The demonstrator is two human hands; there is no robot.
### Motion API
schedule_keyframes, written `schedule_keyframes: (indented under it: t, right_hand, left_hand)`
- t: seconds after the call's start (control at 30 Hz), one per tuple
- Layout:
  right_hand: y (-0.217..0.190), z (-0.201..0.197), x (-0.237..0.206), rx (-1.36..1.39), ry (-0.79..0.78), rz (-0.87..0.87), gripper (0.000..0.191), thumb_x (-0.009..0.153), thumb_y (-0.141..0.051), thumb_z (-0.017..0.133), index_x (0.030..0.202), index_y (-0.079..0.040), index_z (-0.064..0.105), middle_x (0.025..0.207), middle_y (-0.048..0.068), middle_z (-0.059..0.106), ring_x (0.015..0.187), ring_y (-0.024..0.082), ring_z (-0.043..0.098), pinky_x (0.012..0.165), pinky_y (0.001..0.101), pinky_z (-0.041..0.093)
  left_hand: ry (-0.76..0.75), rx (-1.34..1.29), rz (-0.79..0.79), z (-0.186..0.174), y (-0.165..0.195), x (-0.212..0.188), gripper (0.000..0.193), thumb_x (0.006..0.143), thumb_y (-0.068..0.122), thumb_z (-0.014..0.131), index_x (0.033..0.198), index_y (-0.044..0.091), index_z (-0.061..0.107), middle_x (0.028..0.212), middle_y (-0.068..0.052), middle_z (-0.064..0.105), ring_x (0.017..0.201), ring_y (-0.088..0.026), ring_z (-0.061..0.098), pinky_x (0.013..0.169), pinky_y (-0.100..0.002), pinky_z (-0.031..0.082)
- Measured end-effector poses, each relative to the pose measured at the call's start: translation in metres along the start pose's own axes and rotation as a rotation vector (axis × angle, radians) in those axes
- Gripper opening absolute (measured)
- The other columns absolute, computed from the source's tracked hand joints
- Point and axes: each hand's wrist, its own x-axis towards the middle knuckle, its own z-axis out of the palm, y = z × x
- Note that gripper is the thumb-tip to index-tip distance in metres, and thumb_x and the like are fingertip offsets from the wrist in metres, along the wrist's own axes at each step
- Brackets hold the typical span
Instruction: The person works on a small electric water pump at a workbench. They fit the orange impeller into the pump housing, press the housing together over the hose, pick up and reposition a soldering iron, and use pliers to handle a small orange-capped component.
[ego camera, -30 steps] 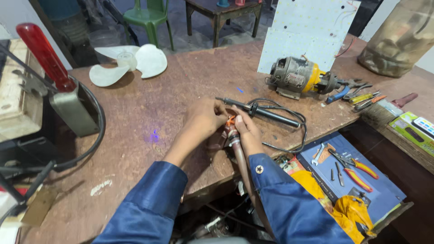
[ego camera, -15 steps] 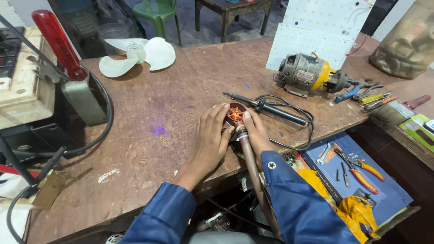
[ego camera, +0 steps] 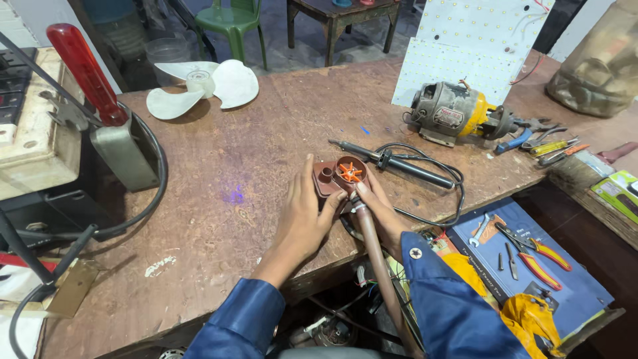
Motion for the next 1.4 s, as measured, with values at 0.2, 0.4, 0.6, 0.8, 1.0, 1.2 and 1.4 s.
schedule_keyframes:
  t: [0.2,0.4,0.6,0.8,1.0,1.2,1.4]
  right_hand:
    - [0.009,-0.007,0.002,0.021,-0.082,-0.036,0.084,0.093,-0.058,0.06,0.165,-0.025,0.033,0.134,0.0,0.054,0.105,0.015,0.05,0.086,0.0293,0.041]
    - [0.027,-0.021,0.011,-0.066,-0.073,0.04,0.07,0.096,-0.058,0.048,0.155,-0.02,0.044,0.13,0.0,0.061,0.113,0.013,0.056,0.099,0.0297,0.043]
    - [0.044,-0.022,0.017,-0.478,-0.14,-0.124,0.055,0.102,-0.042,0.052,0.149,-0.014,0.049,0.149,0.005,0.057,0.137,0.015,0.051,0.114,0.0313,0.038]
    - [0.046,-0.026,0.01,-0.261,-0.14,-0.176,0.06,0.096,-0.022,0.063,0.151,-0.012,0.042,0.153,0.007,0.053,0.141,0.019,0.049,0.111,0.0356,0.044]
    - [0.042,-0.036,0.006,0.37,0.193,-0.212,0.078,0.095,-0.01,0.058,0.158,-0.018,0.014,0.147,0.025,0.053,0.137,0.035,0.053,0.109,0.0427,0.049]
    - [0.042,-0.043,0.008,0.589,0.187,-0.236,0.078,0.098,-0.009,0.055,0.159,-0.016,0.007,0.147,0.031,0.047,0.136,0.042,0.054,0.11,0.0469,0.05]
    - [0.051,-0.052,0.013,0.611,0.177,-0.213,0.073,0.099,-0.011,0.055,0.158,-0.013,0.013,0.146,0.032,0.049,0.135,0.042,0.055,0.11,0.0465,0.05]
  left_hand:
    - [-0.013,-0.011,-0.017,0.003,-0.004,-0.001,0.083,0.097,0.035,0.067,0.156,-0.005,0.024,0.148,-0.031,0.045,0.135,-0.048,0.047,0.112,-0.052,0.039]
    - [0.045,-0.037,-0.057,0.011,-0.014,-0.002,0.082,0.098,0.025,0.066,0.156,-0.006,0.018,0.144,-0.033,0.046,0.132,-0.045,0.048,0.112,-0.052,0.037]
    - [0.335,-0.061,-0.297,0.017,-0.031,0.008,0.074,0.099,0.012,0.06,0.158,-0.003,0.017,0.147,-0.035,0.042,0.136,-0.044,0.041,0.113,-0.055,0.029]
    - [0.552,0.061,-0.485,0.014,-0.044,0.01,0.066,0.101,0.02,0.06,0.155,0.001,0.026,0.149,-0.024,0.048,0.142,-0.037,0.042,0.117,-0.057,0.019]
    - [0.601,0.108,-0.212,0.013,-0.034,0.003,0.061,0.106,0.027,0.057,0.156,0.001,0.033,0.164,-0.024,0.032,0.155,-0.041,0.027,0.125,-0.056,0.015]
    - [0.411,0.099,-0.197,0.006,-0.02,-0.001,0.065,0.102,0.032,0.063,0.157,0.009,0.037,0.172,-0.022,0.018,0.16,-0.042,0.012,0.127,-0.058,0.008]
    - [0.125,0.094,-0.269,-0.009,0.004,-0.014,0.121,0.083,0.055,0.08,0.162,0.006,0.003,0.161,-0.038,-0.021,0.151,-0.054,-0.02,0.118,-0.067,-0.006]
